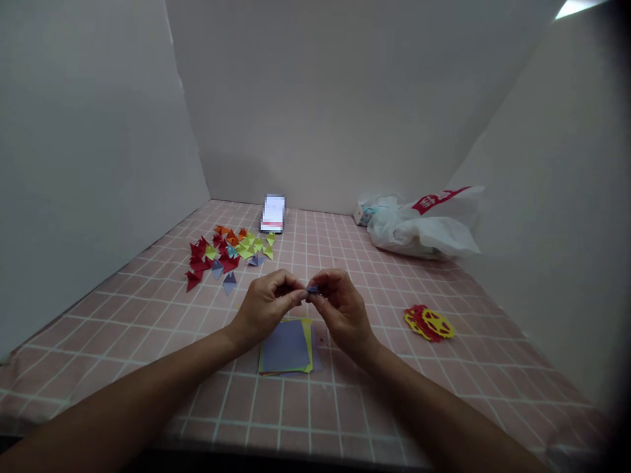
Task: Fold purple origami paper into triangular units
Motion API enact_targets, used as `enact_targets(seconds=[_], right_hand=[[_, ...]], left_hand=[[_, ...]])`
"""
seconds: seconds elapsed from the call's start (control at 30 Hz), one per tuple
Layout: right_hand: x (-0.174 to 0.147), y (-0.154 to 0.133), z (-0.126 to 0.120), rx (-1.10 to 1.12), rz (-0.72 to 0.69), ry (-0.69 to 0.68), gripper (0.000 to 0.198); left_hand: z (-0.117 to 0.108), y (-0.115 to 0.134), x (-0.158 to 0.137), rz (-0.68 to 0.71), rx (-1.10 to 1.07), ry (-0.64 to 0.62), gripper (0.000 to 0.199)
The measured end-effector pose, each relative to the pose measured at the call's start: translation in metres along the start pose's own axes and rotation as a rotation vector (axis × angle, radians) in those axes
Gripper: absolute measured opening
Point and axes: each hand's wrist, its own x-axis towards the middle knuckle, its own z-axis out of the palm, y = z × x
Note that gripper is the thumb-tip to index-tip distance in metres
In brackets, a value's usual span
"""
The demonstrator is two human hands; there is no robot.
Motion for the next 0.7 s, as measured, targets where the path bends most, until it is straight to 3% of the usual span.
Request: enact_targets(seconds=[0.3,0.53,0.7], right_hand=[[0.0063,0.0017,-0.0033,0.167,0.229,-0.019,0.017],[0.0073,-0.0008,-0.0048,0.157,0.211,-0.009,0.015],[0.0077,-0.0007,-0.0044,0.168,0.218,-0.034,0.017]], left_hand=[[-0.0038,0.0045,0.0011,0.208,0.182,0.054,0.008],[0.0001,0.001,0.0012,-0.042,-0.119,-0.032,0.005],[-0.0003,0.0032,0.0005,-0.072,-0.114,-0.017,0.007]])
